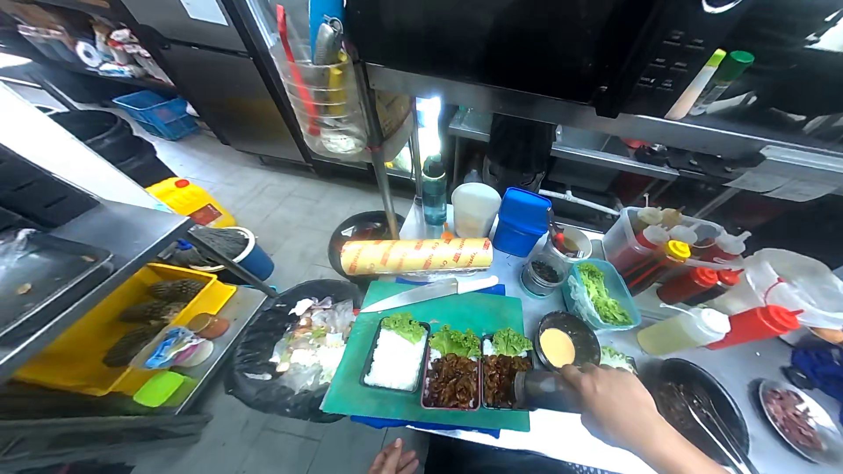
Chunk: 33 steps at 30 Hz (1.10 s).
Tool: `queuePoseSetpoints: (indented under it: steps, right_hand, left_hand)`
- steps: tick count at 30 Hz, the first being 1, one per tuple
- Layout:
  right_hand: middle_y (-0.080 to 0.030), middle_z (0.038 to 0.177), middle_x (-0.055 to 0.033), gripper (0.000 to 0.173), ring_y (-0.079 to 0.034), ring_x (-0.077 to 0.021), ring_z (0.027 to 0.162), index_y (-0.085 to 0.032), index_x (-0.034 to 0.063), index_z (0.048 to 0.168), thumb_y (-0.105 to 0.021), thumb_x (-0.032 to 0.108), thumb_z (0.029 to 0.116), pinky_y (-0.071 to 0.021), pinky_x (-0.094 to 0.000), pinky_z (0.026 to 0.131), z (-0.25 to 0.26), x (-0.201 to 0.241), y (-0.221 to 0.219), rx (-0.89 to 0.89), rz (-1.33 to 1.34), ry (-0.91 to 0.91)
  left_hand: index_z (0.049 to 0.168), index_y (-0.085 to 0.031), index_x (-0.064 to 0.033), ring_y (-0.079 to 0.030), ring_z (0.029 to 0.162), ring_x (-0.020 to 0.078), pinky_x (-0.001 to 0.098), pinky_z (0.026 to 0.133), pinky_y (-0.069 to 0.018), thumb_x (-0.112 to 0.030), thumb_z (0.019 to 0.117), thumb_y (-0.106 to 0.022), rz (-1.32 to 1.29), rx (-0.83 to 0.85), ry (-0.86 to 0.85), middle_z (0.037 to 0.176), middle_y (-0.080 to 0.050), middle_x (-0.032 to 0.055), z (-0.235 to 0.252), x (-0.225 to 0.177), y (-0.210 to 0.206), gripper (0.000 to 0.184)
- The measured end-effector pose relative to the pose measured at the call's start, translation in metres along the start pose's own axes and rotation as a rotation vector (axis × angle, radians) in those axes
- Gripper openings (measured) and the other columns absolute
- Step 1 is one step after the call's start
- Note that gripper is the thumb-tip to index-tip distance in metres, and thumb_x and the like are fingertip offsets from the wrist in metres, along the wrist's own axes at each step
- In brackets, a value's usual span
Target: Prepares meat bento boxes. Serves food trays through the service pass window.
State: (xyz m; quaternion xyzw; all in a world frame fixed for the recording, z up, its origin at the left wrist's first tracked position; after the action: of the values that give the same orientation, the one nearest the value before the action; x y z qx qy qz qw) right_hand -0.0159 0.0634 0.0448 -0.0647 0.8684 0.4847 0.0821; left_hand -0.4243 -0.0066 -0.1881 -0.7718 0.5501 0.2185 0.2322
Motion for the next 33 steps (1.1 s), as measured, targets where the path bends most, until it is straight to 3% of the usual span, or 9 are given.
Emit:
queuePoseSetpoints:
  steps: [2,4,8,11,16,21,27,31,33]
  right_hand:
    - [-0.071,0.099,-0.0095,0.057,-0.071,-0.0354,0.086,-0.062,0.0289,0.121,-0.077,0.042,0.0673,-0.0555,-0.0606,0.064,0.005,-0.002,-0.002,-0.009,0.059,-0.014]
    - [-0.071,0.101,-0.0089,0.062,-0.071,-0.035,0.087,-0.061,0.0301,0.124,-0.078,0.045,0.0657,-0.0558,-0.0611,0.064,0.008,0.008,0.0,-0.016,0.084,-0.005]
    - [-0.07,0.107,-0.0138,0.061,-0.069,-0.0391,0.096,-0.061,0.0258,0.127,-0.078,0.03,0.069,-0.0553,-0.0612,0.077,0.011,0.051,0.005,-0.055,0.019,0.109]
    - [-0.069,0.109,-0.0159,0.06,-0.067,-0.0406,0.099,-0.061,0.0235,0.128,-0.079,0.023,0.07,-0.0539,-0.0602,0.08,0.022,0.065,0.011,-0.07,-0.05,0.123]
    - [-0.069,0.111,-0.0165,0.06,-0.067,-0.0401,0.1,-0.058,0.0212,0.131,-0.075,0.019,0.0741,-0.0539,-0.0592,0.08,0.025,0.073,0.029,-0.092,-0.082,0.109]
    - [-0.069,0.107,-0.0153,0.05,-0.068,-0.0397,0.1,-0.061,0.0213,0.125,-0.073,0.016,0.0766,-0.0543,-0.0585,0.08,0.029,0.097,0.027,-0.111,-0.087,0.194]
    - [-0.068,0.111,-0.0181,0.056,-0.067,-0.0413,0.102,-0.058,0.0206,0.135,-0.07,0.013,0.0811,-0.0538,-0.06,0.082,0.029,0.105,0.036,-0.129,-0.053,0.191]
    - [-0.068,0.111,-0.0176,0.056,-0.067,-0.0413,0.102,-0.057,0.0209,0.133,-0.072,0.017,0.0791,-0.0539,-0.0603,0.082,0.033,0.106,0.03,-0.127,0.013,0.213]
    - [-0.069,0.114,-0.0159,0.063,-0.067,-0.0402,0.104,-0.056,0.0238,0.136,-0.075,0.027,0.0758,-0.0541,-0.0611,0.082,0.04,0.09,0.023,-0.111,0.097,0.203]
  left_hand:
    - [0.144,-0.045,-0.0014,-0.072,0.1,0.0316,0.0491,0.086,-0.0598,-0.041,0.1065,-0.052,-0.005,-0.008,0.002,0.118,-0.069,0.0221,0.001,0.0,-0.001,0.055]
    - [0.143,-0.045,-0.0015,-0.073,0.1,0.0317,0.0489,0.086,-0.0599,-0.041,0.1062,-0.052,0.004,-0.009,0.005,0.117,-0.07,0.0219,0.002,0.0,-0.004,0.055]
    - [0.143,-0.046,-0.0016,-0.072,0.101,0.0322,0.0492,0.086,-0.0597,-0.039,0.1061,-0.053,0.016,0.011,0.021,0.118,-0.07,0.0222,0.003,0.0,-0.014,0.053]
    - [0.144,-0.046,-0.0026,-0.072,0.101,0.0325,0.0492,0.087,-0.0596,-0.038,0.1064,-0.053,0.023,0.016,0.031,0.118,-0.07,0.0219,0.001,-0.005,-0.019,0.052]
    - [0.141,-0.048,-0.0016,-0.072,0.099,0.0332,0.0493,0.085,-0.0599,-0.037,0.1061,-0.054,-0.009,0.0,0.016,0.115,-0.07,0.0226,0.001,-0.009,-0.015,0.051]
    - [0.141,-0.048,-0.0015,-0.072,0.1,0.0338,0.05,0.086,-0.0598,-0.037,0.1061,-0.054,-0.006,-0.021,0.019,0.116,-0.07,0.0229,0.0,-0.007,-0.008,0.05]
    - [0.142,-0.046,0.0,-0.072,0.101,0.0346,0.051,0.086,-0.0596,-0.037,0.1068,-0.053,-0.015,-0.036,0.013,0.117,-0.069,0.0241,-0.003,-0.005,-0.008,0.052]
    - [0.143,-0.045,0.0003,-0.073,0.099,0.0334,0.0498,0.086,-0.06,-0.038,0.1073,-0.051,0.006,-0.031,0.014,0.117,-0.069,0.0238,-0.005,-0.005,-0.015,0.053]
    - [0.143,-0.044,0.0003,-0.073,0.099,0.0334,0.0505,0.086,-0.0601,-0.038,0.1076,-0.05,0.008,-0.027,0.01,0.117,-0.069,0.0237,-0.007,-0.006,-0.02,0.052]
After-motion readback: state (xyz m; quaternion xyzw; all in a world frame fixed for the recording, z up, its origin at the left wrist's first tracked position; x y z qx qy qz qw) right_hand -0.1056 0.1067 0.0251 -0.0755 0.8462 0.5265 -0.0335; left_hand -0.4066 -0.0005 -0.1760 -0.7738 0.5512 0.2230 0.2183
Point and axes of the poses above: each hand's wrist, its own z-axis towards the middle knuckle, its own y-axis out of the back of the hand, x = y × z, the point moved 8 cm from there along z, towards the middle knuckle
